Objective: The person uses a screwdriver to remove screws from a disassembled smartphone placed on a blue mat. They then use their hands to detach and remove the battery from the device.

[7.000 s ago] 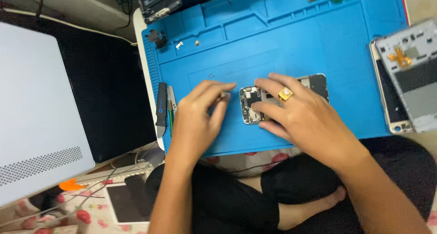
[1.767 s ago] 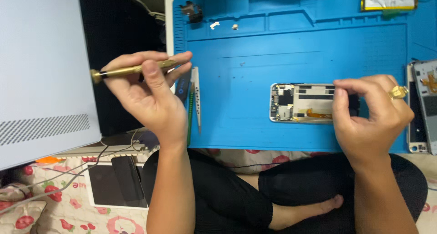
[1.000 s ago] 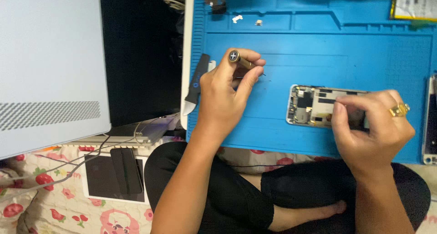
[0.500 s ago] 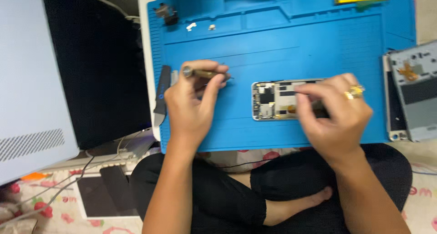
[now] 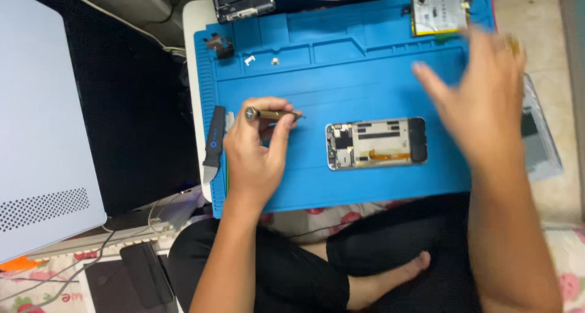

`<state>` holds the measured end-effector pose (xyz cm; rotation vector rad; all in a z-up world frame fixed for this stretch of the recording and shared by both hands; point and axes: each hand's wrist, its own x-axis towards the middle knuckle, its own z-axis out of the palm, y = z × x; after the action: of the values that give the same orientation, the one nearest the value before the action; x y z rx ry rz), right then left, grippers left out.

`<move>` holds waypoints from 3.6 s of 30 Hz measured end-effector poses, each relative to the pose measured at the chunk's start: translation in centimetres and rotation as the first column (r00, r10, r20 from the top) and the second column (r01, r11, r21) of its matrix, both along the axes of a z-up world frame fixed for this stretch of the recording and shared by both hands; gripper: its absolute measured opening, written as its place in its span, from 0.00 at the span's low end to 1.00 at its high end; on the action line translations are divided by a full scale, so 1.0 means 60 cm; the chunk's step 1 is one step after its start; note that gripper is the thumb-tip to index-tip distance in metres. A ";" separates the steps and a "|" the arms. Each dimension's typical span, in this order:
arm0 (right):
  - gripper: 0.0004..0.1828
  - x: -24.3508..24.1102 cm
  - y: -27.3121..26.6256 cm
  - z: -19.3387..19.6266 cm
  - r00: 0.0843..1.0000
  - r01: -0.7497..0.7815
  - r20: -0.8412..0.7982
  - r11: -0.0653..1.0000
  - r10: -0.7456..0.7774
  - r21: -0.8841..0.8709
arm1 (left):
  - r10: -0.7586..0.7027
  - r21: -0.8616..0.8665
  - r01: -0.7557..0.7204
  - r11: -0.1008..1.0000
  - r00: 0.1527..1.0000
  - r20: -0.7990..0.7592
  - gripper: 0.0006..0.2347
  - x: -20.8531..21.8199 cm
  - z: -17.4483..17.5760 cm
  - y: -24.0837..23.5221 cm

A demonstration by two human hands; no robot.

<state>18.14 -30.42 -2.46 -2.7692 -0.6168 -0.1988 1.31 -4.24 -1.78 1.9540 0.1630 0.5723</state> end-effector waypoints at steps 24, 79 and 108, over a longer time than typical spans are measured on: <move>0.50 0.013 0.065 0.024 0.948 0.275 -0.157 0.961 -0.276 -0.024 | 0.005 -0.042 -0.005 0.999 1.000 -0.004 0.04 -0.021 0.008 0.047; 0.10 0.044 0.017 -0.086 0.953 -0.270 0.117 0.959 0.279 -0.088 | 0.005 0.030 -0.004 1.000 1.000 -0.024 0.06 -0.013 0.006 0.049; 0.01 0.097 0.005 -0.088 0.826 -0.423 0.198 0.812 0.528 -0.402 | -0.088 -0.004 0.088 0.996 0.995 -0.051 0.11 -0.020 0.018 0.056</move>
<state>23.98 -30.13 -7.76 -2.7958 -1.5493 -0.4421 0.13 -0.88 -0.71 1.9649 0.1086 0.4649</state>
